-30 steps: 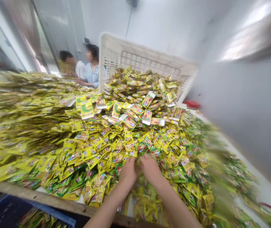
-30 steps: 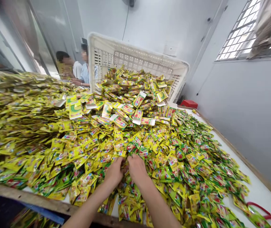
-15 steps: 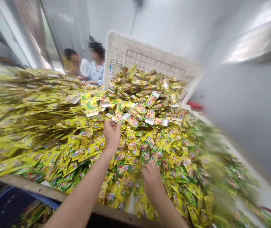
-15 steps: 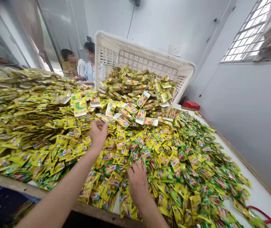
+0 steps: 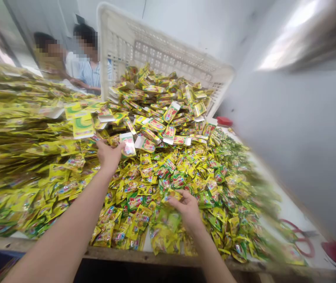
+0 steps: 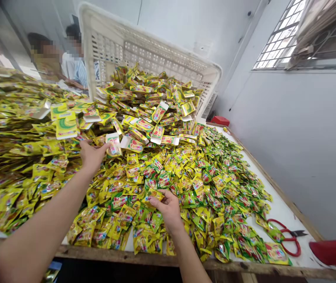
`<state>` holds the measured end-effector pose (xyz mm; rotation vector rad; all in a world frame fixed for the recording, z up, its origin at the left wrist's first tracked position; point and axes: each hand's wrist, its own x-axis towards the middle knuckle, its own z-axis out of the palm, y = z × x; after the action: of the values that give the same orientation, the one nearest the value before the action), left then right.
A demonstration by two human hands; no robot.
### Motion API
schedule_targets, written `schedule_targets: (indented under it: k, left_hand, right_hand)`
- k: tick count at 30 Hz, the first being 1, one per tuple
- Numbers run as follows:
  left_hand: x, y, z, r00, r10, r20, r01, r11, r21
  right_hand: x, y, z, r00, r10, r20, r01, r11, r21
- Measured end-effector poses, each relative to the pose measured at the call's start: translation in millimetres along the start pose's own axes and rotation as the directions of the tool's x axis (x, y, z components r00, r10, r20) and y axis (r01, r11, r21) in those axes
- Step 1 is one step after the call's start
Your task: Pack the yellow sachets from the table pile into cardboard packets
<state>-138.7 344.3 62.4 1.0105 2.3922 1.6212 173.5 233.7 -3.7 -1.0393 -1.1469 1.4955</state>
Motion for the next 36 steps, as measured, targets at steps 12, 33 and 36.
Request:
schedule_targets:
  k: [12, 33, 36]
  left_hand:
    - [-56, 14, -29.2, 0.967, 0.103, 0.234, -0.083, 0.992, -0.092]
    - [-241, -79, -54.8, 0.501, 0.103, 0.859, 0.397, 0.855, -0.334]
    - [-244, -78, -60.1, 0.472, 0.099, 0.876, 0.492, 0.795, -0.356]
  right_hand:
    - [-6, -6, -3, 0.993, 0.072, -0.09, -0.053, 0.979, 0.199]
    - [-18, -36, 23, 0.81, 0.016, 0.586, 0.532, 0.401, -0.746]
    - [-16, -32, 23, 0.851, -0.102, 0.515, 0.487, 0.518, -0.703]
